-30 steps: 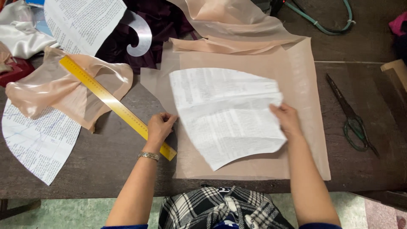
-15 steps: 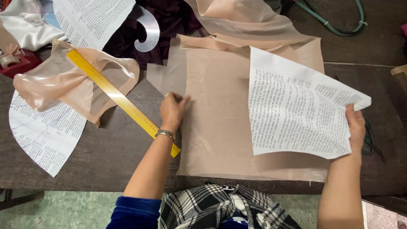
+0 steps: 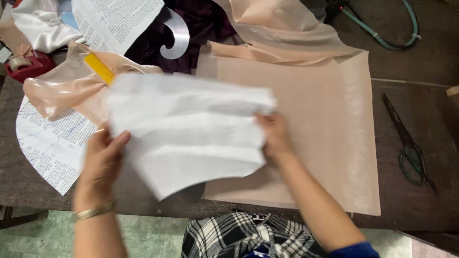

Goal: Preparing fabric for cutting by smoothing it and aligning paper patterns using a ruler

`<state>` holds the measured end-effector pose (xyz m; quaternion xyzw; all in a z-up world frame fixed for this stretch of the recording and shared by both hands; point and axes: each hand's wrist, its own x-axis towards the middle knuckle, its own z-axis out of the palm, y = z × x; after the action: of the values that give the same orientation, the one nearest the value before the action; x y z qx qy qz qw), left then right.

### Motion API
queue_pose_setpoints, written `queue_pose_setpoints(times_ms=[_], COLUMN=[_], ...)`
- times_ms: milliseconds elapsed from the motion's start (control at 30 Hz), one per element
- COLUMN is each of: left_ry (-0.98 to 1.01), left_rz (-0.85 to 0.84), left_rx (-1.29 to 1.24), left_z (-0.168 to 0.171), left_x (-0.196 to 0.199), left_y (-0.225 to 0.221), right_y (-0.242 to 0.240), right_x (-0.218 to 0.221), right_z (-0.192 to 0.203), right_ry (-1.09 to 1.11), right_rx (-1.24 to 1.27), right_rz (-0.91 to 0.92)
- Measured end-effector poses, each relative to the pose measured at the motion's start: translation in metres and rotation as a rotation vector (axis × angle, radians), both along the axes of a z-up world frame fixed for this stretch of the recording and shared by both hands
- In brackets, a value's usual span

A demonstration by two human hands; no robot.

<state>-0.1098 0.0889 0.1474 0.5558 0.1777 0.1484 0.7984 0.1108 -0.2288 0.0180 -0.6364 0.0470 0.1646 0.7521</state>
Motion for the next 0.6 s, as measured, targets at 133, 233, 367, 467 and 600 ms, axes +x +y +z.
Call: queue_pose_setpoints(times_ms=[133, 233, 367, 467, 600], left_ry=[0.374, 0.505, 0.633, 0.719, 0.845], left_rz=[0.337, 0.402, 0.414, 0.475, 0.644], left_rx=[0.209, 0.318, 0.475, 0.658, 1.493], left_z=[-0.002, -0.030, -0.115, -0.136, -0.162], left_x=[-0.059, -0.099, -0.145, -0.150, -0.132], left_y=[0.051, 0.106, 0.185, 0.200, 0.181], right_y=[0.062, 0.073, 0.071, 0.082, 0.112], right_x=[-0.013, 0.023, 0.110, 0.157, 0.172], right_z=[0.019, 0.034, 0.009, 0.011, 0.037], right_ry=[-0.081, -0.177, -0.626, -0.934, -0.903], right_rx=[-0.056, -0.237, -0.579, -0.783, -0.929], right_rz=[0.591, 0.784, 0.660, 0.706, 0.837])
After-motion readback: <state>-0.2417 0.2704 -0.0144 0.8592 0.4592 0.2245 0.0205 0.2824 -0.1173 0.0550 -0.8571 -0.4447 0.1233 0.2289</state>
